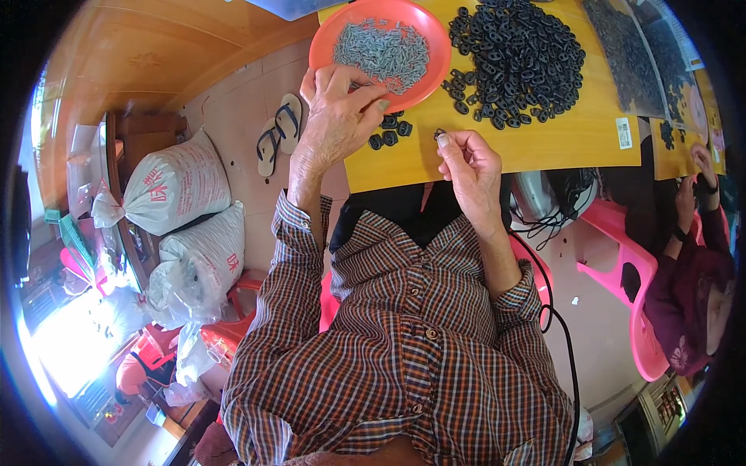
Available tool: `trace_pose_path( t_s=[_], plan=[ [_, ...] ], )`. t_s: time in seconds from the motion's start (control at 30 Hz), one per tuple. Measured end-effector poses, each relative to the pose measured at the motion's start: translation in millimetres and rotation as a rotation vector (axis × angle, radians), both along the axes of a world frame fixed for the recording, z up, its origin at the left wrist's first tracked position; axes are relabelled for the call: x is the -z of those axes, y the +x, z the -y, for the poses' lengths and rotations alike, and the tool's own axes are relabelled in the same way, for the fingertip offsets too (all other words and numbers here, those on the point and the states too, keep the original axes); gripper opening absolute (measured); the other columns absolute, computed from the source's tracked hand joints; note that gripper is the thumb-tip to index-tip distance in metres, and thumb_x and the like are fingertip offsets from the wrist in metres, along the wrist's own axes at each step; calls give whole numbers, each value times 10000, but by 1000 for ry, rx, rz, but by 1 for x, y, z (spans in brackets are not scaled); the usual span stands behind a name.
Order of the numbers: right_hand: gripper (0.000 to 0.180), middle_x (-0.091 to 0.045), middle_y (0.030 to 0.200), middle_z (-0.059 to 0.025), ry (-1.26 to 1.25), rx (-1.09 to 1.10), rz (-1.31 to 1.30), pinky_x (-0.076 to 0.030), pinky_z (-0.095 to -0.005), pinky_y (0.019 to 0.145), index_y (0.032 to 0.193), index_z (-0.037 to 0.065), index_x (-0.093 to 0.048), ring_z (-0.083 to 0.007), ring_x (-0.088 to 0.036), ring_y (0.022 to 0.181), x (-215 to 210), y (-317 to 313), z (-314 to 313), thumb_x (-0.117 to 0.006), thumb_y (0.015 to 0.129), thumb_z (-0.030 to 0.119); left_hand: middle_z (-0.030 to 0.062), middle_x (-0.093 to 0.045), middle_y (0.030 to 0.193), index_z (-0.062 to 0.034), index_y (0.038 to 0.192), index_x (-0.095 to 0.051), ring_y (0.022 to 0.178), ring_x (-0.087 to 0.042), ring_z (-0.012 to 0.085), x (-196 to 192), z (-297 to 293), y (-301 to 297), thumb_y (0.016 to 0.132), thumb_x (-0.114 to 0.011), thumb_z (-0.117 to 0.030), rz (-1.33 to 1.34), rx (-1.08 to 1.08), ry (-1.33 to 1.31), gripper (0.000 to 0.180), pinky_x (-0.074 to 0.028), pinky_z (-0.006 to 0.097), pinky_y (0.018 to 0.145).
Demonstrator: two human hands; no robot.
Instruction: Assembling small hardware components by manually inserting metal pins into black plastic pieces at a workshop table.
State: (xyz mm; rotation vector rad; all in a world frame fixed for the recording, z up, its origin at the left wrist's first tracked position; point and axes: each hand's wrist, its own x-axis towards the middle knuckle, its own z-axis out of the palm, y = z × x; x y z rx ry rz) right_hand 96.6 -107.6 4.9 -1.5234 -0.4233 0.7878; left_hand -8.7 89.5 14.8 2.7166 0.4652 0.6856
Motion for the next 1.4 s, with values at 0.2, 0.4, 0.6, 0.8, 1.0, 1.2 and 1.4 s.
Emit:
trace_pose_path(
  t_s=[0.2, 0.4, 0.6, 0.8, 1.0, 1.2, 1.4],
  plan=[
    [177, -585, 772, 3, -7, 10, 5, -404, -178, 533, 924, 16, -610, -35, -497, 602, -1, -1, 0, -605, 928, 193, 41, -569, 1007, -118, 906, -730, 1055, -470, 259, -5, 1, -1, 773, -676, -180, 9, 39, -8, 157, -236, 502, 1028],
    [175, -580, 765, 5, -17, 15, -22, -400, -187, 540, 920, 13, -606, -40, -500, 607, -4, -2, -1, -607, 924, 188, 47, -554, 976, -92, 843, -699, 1061, -450, 267, 0, 1, 1, 746, -679, -154, 48, 46, -82, 117, -233, 522, 1018],
    [173, -578, 764, 8, -20, 8, -29, -400, -187, 546, 917, 14, -606, -39, -500, 613, -4, -2, 0, -604, 924, 187, 35, -558, 946, -88, 811, -665, 1032, -469, 255, 1, 2, 4, 749, -670, -106, 73, 77, -171, 65, -235, 499, 1016],
    [166, -582, 772, 7, 1, 10, -18, -408, -184, 544, 920, 16, -609, -40, -502, 609, -1, -1, 2, -603, 924, 181, 42, -557, 911, -85, 809, -655, 1000, -477, 258, -1, 5, 5, 751, -662, -83, 60, 74, -245, 58, -245, 491, 1002],
    [166, -592, 773, -3, 4, 10, -13, -415, -187, 538, 933, 11, -610, -45, -514, 606, 0, -1, 3, -607, 921, 177, 57, -585, 927, -60, 875, -631, 982, -492, 249, -6, 14, 4, 781, -648, -62, 150, 21, -36, 96, -330, 415, 930],
    [187, -610, 778, -22, 33, 52, -69, -416, -188, 540, 922, 7, -611, -55, -523, 598, -1, 0, 4, -601, 925, 194, 95, -604, 883, -27, 917, -618, 815, -614, 235, -2, 27, 3, 835, -616, 8, 379, -42, -275, 89, -504, 302, 697],
    [188, -611, 759, -31, 62, 67, -123, -396, -189, 537, 905, 5, -605, -60, -507, 576, -11, -3, 5, -597, 926, 191, 67, -659, 828, 17, 941, -604, 721, -645, 131, -5, 59, 2, 870, -623, 7, 506, -5, -1195, 75, -539, 266, 654]
  ],
)
